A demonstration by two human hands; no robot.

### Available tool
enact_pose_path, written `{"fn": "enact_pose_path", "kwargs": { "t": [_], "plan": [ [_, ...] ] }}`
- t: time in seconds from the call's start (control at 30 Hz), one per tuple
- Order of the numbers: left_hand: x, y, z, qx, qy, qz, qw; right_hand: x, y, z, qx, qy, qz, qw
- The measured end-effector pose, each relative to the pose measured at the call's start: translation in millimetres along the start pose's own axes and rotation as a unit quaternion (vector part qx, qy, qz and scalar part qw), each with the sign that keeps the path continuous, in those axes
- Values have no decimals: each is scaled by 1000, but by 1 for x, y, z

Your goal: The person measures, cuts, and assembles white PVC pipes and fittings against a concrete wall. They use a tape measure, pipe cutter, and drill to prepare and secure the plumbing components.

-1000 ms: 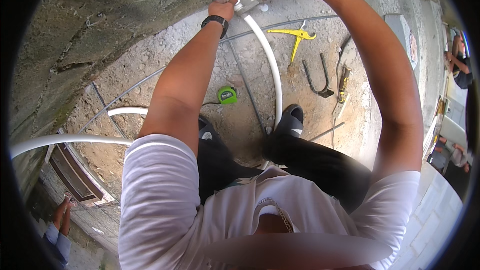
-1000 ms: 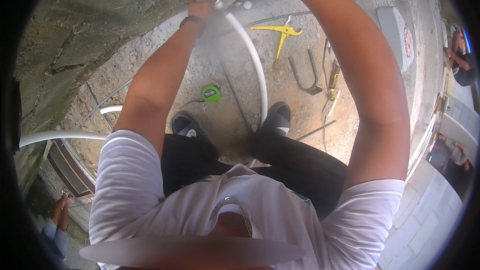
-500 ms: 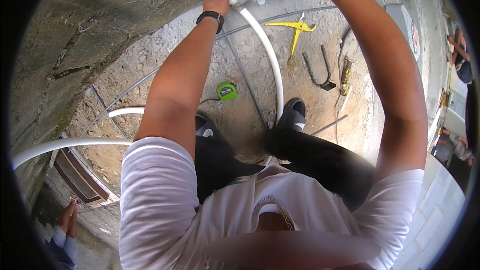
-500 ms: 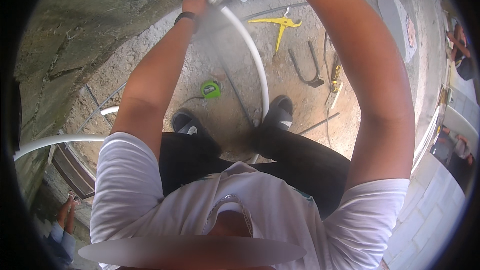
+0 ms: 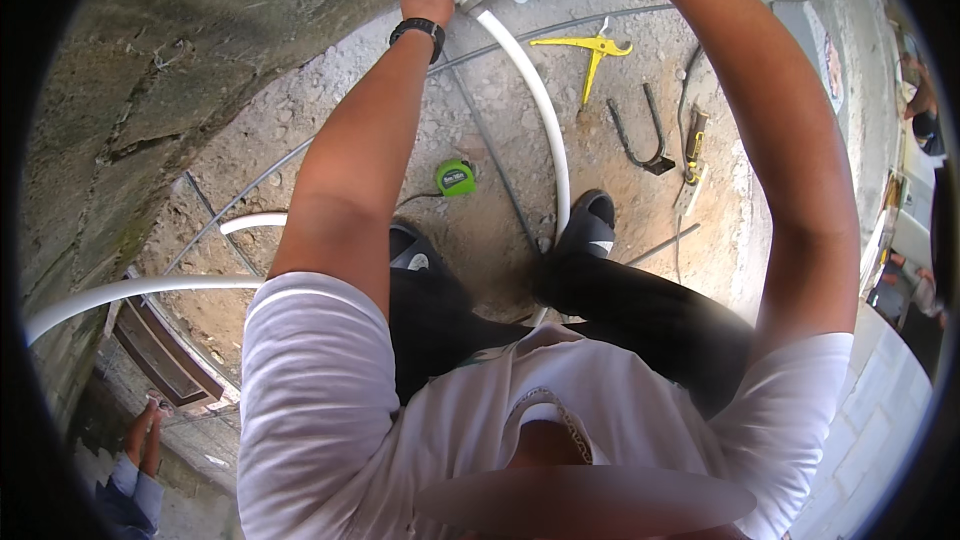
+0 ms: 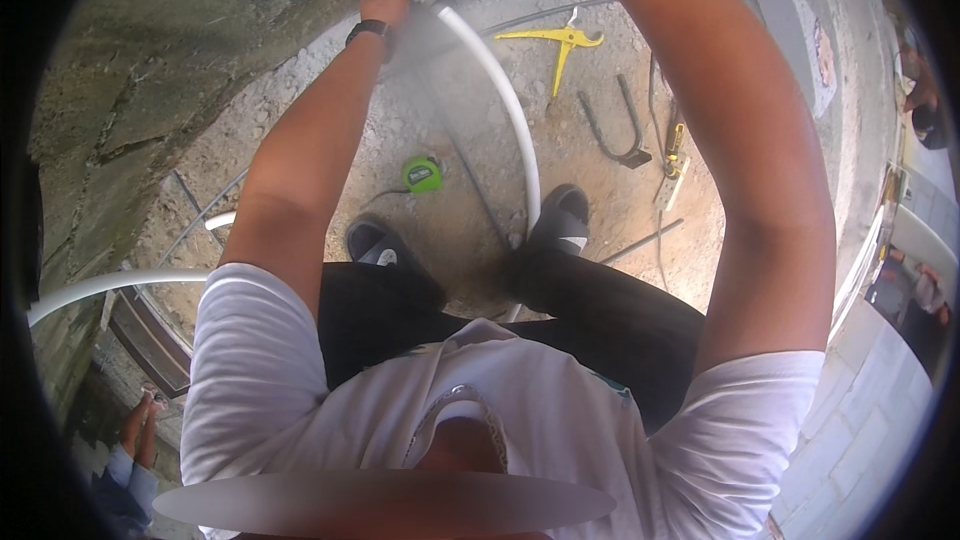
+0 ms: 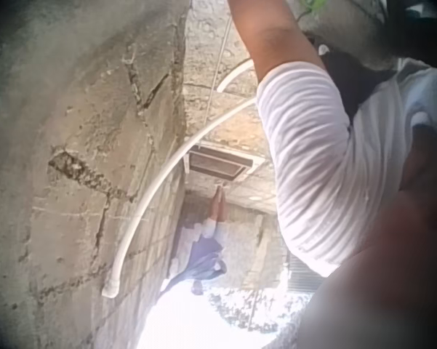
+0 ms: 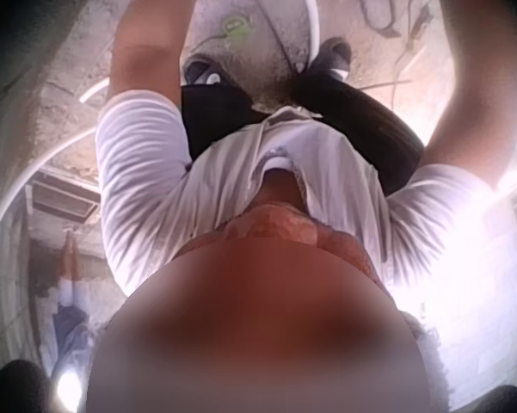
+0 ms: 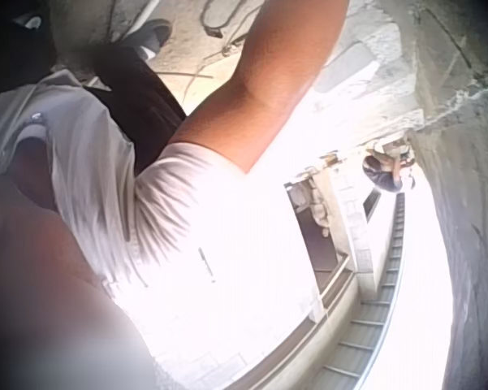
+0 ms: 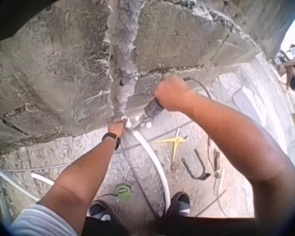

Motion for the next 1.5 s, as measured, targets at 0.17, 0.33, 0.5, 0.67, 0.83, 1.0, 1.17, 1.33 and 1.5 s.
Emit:
{"fn": "enact_pose_path", "kwargs": {
  "t": [0.17,0.33,0.5,0.67,0.83,1.0,1.17,1.33,1.5],
  "plan": [
    [-3,-2,1,10,-7,-4,1000,2,1,0,6,-2,-1,1000],
    [-6,3,-2,22,12,-18,1000,3,5,1,-7,-5,2,1000],
    [7,8,-11,26,-20,-5,999,8,7,1,-17,-1,-18,1000],
    [19,11,-26,19,-52,-17,998,37,8,-10,-6,-16,-30,999],
    [39,2,-48,4,-53,110,993,97,23,-23,19,34,-79,996],
    [80,-27,-84,27,-48,202,978,163,16,-31,-34,34,-22,999],
    [105,-43,-115,-11,-109,221,969,219,20,-36,-29,36,-6,999],
    [112,-53,-145,44,-109,182,976,263,20,-46,-10,22,2,1000],
    [73,-28,-195,123,-300,139,936,343,-20,-50,-66,-40,162,984]
  ]
}}
Point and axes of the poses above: each hand's wrist, its own x-axis away from the middle knuckle, its own y-axis out of the back of the hand, z = x × y, the point moved 3 cm from there along -x, towards the middle knuckle, and after that the axes turned 11 degrees about -x, right-handed, at the moved point
